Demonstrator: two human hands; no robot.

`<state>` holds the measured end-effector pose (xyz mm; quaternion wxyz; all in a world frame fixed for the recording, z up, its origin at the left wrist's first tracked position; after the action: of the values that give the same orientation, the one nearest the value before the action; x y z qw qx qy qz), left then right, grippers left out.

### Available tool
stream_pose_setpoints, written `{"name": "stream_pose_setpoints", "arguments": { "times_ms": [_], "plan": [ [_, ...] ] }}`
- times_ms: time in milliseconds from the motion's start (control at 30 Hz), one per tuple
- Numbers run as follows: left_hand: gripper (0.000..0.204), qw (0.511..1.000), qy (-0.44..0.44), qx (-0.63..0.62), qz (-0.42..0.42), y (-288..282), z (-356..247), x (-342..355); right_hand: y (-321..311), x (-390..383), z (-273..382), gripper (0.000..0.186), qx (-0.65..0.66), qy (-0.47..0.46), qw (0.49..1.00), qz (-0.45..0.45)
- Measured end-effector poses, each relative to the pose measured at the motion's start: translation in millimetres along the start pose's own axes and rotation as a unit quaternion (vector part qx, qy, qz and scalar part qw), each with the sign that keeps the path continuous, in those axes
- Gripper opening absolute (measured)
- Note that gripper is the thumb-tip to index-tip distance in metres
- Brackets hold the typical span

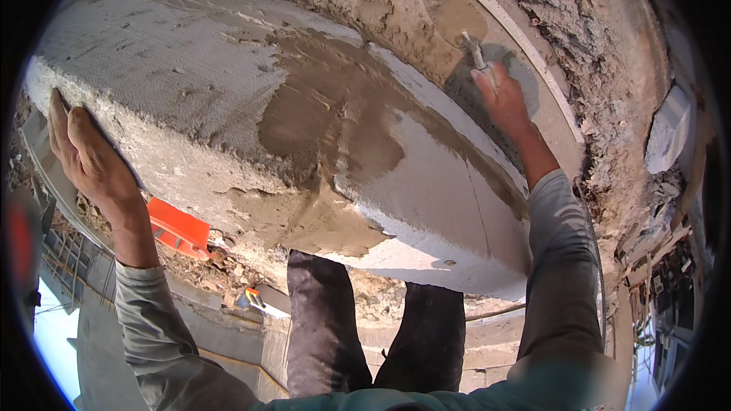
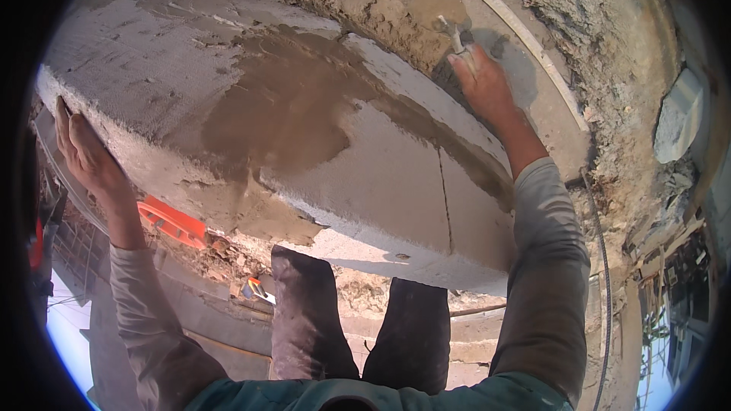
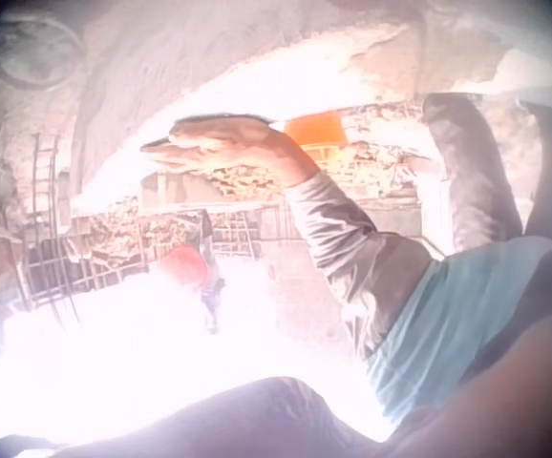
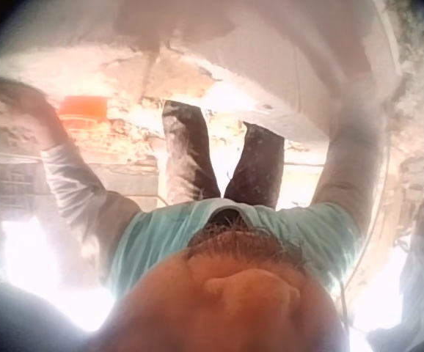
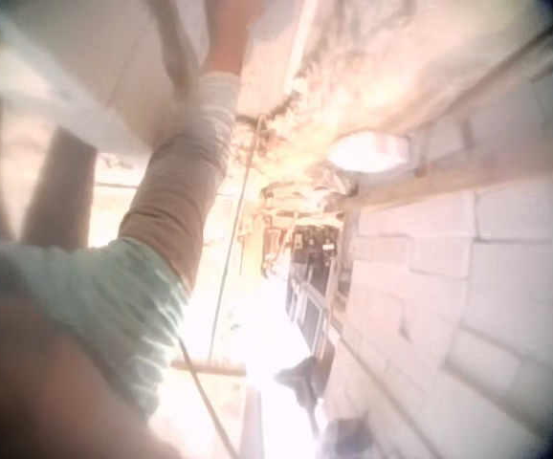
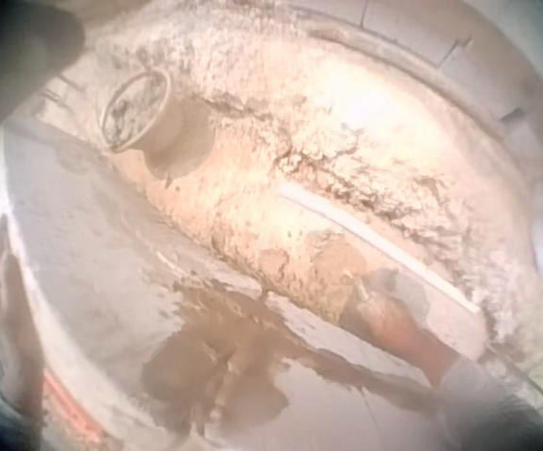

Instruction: The person applies cement mortar to a white block wall using a trowel. They scoop mortar from a bucket and spread it onto the wall surface, smoothing the application with the tool.

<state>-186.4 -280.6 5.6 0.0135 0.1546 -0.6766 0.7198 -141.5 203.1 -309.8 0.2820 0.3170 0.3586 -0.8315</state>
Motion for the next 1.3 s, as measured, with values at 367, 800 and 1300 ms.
{"name": "stream_pose_setpoints", "arguments": {
  "times_ms": [367, 800, 1300],
  "plan": [
    [0.051, 1.0, -0.012, -0.018, 0.008, 0, 10, 1, 44, 47, 0, 0.043, -0.157, -0.04, 0.986, 0.031],
    [0.05, 0.999, 0.028, 0.039, 0.004, -8, -7, 0, 32, 64, 19, 0.051, 0.007, 0.007, 0.996, -0.088],
    [0.054, 1.0, -0.003, 0.017, 0.025, -5, -8, -2, -15, 55, 28, 0.039, -0.143, -0.063, 0.979, -0.127]
  ]
}}
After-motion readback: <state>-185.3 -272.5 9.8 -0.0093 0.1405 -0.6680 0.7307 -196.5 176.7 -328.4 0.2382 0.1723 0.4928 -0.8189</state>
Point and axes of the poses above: each hand's wrist, its own x-axis towards the middle knuckle, its own y-axis out of the palm, z = x × y, the point moved 10 cm from there along x, towards the middle knuckle, and after that the axes turned 13 degrees about x, right-handed, at the moved point
